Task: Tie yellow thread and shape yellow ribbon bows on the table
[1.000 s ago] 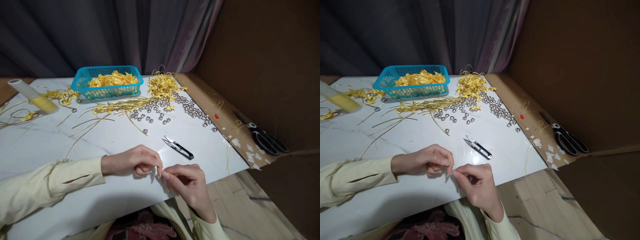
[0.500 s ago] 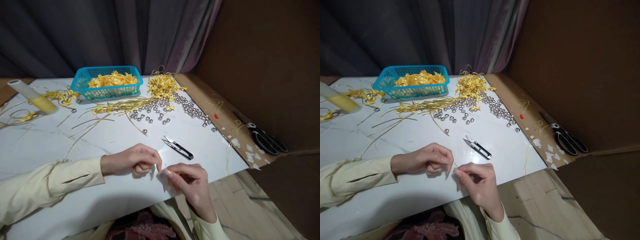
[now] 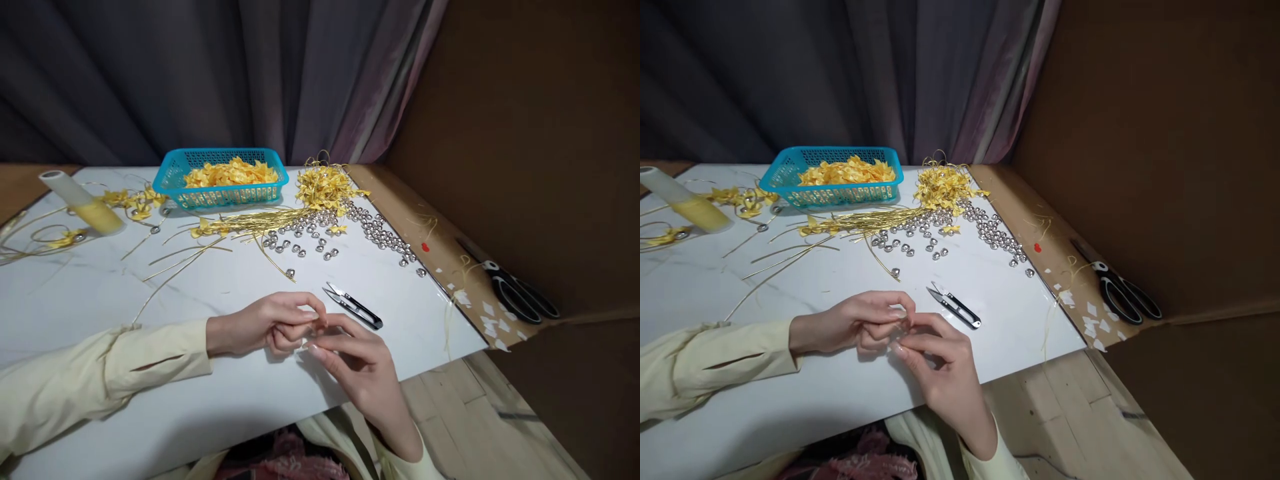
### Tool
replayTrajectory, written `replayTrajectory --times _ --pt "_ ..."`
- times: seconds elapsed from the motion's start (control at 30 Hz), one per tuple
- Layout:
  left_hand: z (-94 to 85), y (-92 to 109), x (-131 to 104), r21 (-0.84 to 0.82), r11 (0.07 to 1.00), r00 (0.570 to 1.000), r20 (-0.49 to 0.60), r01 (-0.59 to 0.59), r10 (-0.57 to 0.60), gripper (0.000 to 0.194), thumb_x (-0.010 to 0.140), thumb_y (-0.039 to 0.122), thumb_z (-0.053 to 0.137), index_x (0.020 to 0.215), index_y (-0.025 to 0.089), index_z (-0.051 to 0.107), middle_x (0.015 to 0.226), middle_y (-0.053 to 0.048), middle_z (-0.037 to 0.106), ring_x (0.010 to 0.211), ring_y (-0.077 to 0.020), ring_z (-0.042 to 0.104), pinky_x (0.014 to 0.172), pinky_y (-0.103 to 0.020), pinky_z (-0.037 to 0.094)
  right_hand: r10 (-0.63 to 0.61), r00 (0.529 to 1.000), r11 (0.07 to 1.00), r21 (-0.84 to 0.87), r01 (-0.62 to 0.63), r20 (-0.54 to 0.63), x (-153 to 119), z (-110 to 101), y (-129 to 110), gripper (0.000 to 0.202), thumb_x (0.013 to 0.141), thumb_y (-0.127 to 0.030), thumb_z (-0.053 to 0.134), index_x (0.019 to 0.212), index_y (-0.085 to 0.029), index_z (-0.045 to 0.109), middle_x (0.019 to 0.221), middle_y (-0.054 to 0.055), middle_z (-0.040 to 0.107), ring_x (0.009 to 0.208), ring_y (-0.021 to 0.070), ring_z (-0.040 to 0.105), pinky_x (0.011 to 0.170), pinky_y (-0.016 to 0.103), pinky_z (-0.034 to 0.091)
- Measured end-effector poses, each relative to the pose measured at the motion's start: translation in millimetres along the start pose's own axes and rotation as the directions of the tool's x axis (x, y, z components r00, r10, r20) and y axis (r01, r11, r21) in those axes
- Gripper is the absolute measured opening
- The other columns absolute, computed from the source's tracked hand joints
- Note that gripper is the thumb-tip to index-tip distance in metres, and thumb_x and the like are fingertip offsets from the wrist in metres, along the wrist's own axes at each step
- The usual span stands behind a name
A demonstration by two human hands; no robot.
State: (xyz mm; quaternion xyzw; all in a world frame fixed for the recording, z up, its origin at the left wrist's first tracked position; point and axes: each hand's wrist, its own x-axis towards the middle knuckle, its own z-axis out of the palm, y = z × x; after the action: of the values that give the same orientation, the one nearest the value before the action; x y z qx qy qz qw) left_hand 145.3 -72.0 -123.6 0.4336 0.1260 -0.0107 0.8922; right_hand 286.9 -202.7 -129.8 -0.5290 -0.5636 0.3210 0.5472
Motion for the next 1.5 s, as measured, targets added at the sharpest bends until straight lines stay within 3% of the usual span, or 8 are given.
replayTrajectory --times 0.27,0.43,0.63,0.73,0.87,1.07,1.33,1.5 --pt "0.9 -2 0 0.041 0.999 0.999 0.031 0.015 -0.016 0.024 0.088 0.034 0.06 0.102 0.02 0.046 0.05 0.013 0.019 0.042 -0.0052 0.009 0.041 -0.018 0.01 -0.09 0.996 0.992 -0.09 0.091 0.014 0 3 -1 0.014 0.087 -0.013 0.059 0.079 -0.016 0.07 0.074 0.006 0.066 0.074 0.0171 0.059 0.071 0.029 0.047" --pt "2.0 -5 1 0.12 0.993 1.0 0.007 0.016 -0.017 0.028 0.089 0.042 0.058 0.103 0.021 0.044 0.051 0.013 0.021 0.044 -0.0058 0.012 0.042 -0.019 0.011 0.019 0.999 0.999 -0.033 -0.017 0.042 0 -4 -2 0.019 0.088 -0.019 0.059 0.072 -0.015 0.068 0.069 0.005 0.066 0.065 0.0146 0.058 0.064 0.026 0.045" --pt "5.9 -8 -2 0.328 0.944 1.0 0.006 -0.022 0.021 0.032 0.093 0.047 0.049 0.106 0.019 0.042 0.055 0.011 0.031 0.046 -0.0076 0.021 0.043 -0.019 0.019 0.189 0.981 0.965 0.174 -0.195 0.048 0 -9 -3 0.019 0.087 -0.026 0.062 0.072 -0.016 0.069 0.067 0.003 0.069 0.064 0.0138 0.062 0.065 0.023 0.046" --pt "8.7 -7 -3 0.513 0.853 0.995 0.061 -0.099 0.079 0.028 0.097 0.045 0.041 0.105 0.018 0.043 0.059 0.009 0.038 0.05 -0.0086 0.029 0.047 -0.02 0.024 0.288 0.952 0.891 0.335 -0.306 0.104 -1 -10 -3 0.021 0.086 -0.03 0.064 0.072 -0.015 0.067 0.064 0.004 0.069 0.061 0.0139 0.063 0.064 0.024 0.048" --pt "9.8 -6 -3 0.749 0.628 0.975 0.115 -0.211 0.189 0.024 0.1 0.037 0.032 0.103 0.017 0.046 0.075 0.001 0.056 0.064 -0.0114 0.046 0.061 -0.022 0.034 0.368 0.92 0.799 0.46 -0.386 0.134 -1 -10 -1 0.026 0.084 -0.033 0.066 0.069 -0.013 0.062 0.06 0.004 0.066 0.053 0.0123 0.058 0.057 0.024 0.047" --pt "11.6 -11 -6 0.921 0.342 0.964 0.101 -0.184 0.246 0.029 0.1 0.032 0.031 0.115 0.018 0.051 0.069 0.001 0.056 0.057 -0.0118 0.046 0.057 -0.021 0.033 0.388 0.913 0.757 0.522 -0.393 0.125 0 -12 3 0.028 0.084 -0.036 0.066 0.069 -0.012 0.061 0.061 0.006 0.066 0.047 0.0106 0.055 0.048 0.021 0.043" --pt "17.4 -14 -5 0.951 0.223 0.916 0.114 -0.213 0.385 0.026 0.099 0.023 0.034 0.094 0.016 0.059 0.073 -0.002 0.062 0.059 -0.0108 0.053 0.059 -0.02 0.037 0.403 0.904 0.701 0.586 -0.406 0.144 1 -13 5 0.026 0.082 -0.035 0.068 0.072 -0.011 0.063 0.066 0.008 0.07 0.042 0.009 0.054 0.042 0.019 0.042" --pt "13.5 -17 -4 0.958 0.197 0.912 0.117 -0.208 0.393 0.025 0.099 0.024 0.036 0.103 0.016 0.06 0.062 0.002 0.057 0.049 -0.009 0.044 0.052 -0.02 0.033 0.414 0.899 0.688 0.597 -0.413 0.144 2 -13 6 0.028 0.08 -0.036 0.069 0.069 -0.011 0.062 0.062 0.007 0.068 0.04 0.0089 0.053 0.04 0.018 0.041"
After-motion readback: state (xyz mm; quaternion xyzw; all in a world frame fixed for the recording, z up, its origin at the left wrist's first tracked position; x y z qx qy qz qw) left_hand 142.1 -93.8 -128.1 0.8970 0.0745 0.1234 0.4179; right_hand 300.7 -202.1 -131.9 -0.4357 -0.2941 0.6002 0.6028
